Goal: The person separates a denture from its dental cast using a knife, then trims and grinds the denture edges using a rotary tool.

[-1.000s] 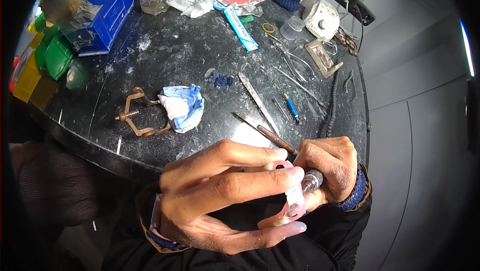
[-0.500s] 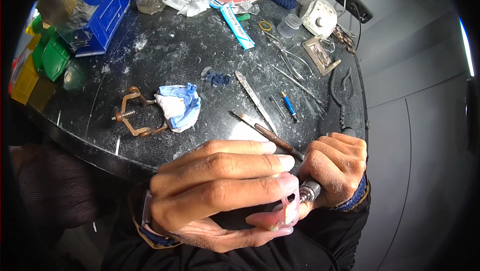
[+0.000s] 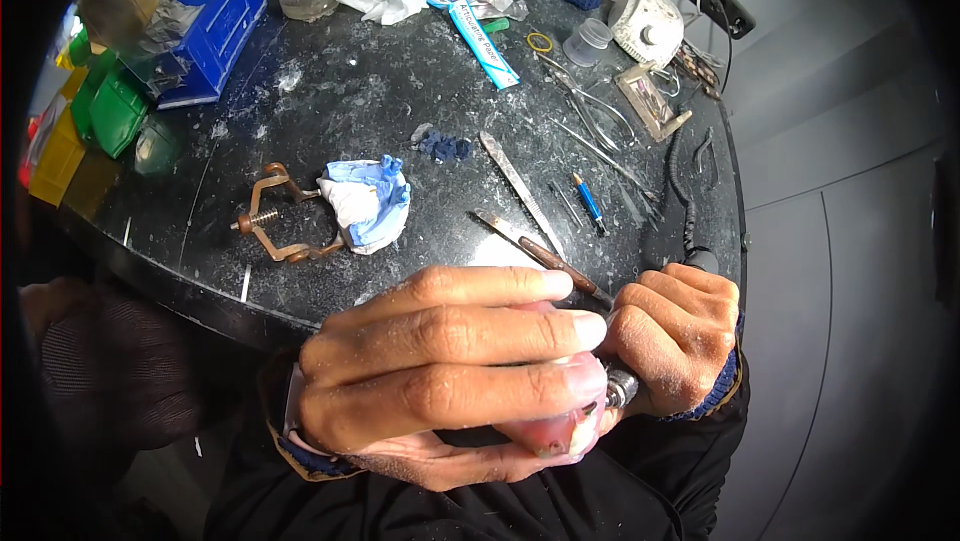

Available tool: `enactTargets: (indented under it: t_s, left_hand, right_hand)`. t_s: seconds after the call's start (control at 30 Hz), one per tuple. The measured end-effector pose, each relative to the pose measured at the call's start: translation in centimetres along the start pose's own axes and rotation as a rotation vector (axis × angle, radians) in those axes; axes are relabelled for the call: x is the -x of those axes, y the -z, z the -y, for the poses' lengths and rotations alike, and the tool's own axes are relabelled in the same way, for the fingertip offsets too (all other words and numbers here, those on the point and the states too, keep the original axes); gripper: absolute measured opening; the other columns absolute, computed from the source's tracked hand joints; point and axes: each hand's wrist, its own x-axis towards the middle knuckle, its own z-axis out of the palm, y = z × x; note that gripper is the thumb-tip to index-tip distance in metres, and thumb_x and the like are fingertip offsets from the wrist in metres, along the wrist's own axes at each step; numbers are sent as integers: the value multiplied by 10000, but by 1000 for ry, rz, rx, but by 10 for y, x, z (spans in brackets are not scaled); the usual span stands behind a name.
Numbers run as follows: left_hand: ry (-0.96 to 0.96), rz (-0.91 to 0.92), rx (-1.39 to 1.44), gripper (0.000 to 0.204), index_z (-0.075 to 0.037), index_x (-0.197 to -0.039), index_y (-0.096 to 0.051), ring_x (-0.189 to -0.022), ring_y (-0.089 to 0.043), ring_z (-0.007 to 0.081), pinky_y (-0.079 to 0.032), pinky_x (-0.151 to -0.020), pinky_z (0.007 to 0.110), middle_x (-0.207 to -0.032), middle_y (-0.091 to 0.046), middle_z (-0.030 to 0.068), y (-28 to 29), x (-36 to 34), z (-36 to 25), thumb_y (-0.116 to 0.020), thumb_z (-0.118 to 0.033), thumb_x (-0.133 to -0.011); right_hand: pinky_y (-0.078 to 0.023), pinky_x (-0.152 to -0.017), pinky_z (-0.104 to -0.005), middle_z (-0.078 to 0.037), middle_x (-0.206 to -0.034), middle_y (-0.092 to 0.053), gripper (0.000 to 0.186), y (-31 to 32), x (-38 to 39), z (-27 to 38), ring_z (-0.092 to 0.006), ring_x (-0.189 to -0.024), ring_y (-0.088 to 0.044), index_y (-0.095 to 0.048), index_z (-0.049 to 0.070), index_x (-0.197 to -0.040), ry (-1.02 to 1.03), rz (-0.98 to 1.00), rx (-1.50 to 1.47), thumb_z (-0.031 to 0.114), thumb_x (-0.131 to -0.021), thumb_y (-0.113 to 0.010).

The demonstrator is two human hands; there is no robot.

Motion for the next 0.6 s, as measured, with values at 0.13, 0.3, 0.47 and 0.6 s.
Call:
enactTargets:
  t_s: [0.13, 0.3, 0.47, 0.6]
  left_hand:
    - [-10, -17, 2, 558, -35, -933, -576, -797, -639, 269, -572, -682, 347, -866, -630, 127, -2, 0, 0, -903, -238, -530]
    - [-4, 11, -3, 543, -39, -936, -576, -794, -638, 271, -574, -678, 347, -874, -629, 128, -2, -2, 0, -897, -225, -539]
    - [-2, -5, 18, 496, -55, -946, -578, -827, -639, 297, -581, -692, 357, -895, -629, 116, -3, 1, -3, -873, -185, -569]
    - [24, 23, 3, 488, -66, -957, -575, -852, -636, 310, -581, -703, 363, -924, -623, 106, 0, 2, -4, -864, -172, -578]
  right_hand:
    - [-305, -361, -259, -11, -519, -420, 474, 5, -1, 4, -136, -407, -450, -417, 95, -568, -33, 35, 3, 482, -676, -669]
    - [-313, -364, -256, -13, -523, -431, 477, 6, 1, 2, -134, -415, -461, -424, 92, -573, -47, 24, 9, 492, -675, -663]
    - [-320, -362, -258, -18, -530, -445, 478, 6, 1, 2, -132, -417, -469, -433, 87, -575, 16, 14, 19, 495, -685, -656]
    - [-323, -360, -258, -20, -527, -445, 475, 1, 2, 0, -130, -414, -471, -436, 88, -575, 3, -6, 13, 494, -685, -655]
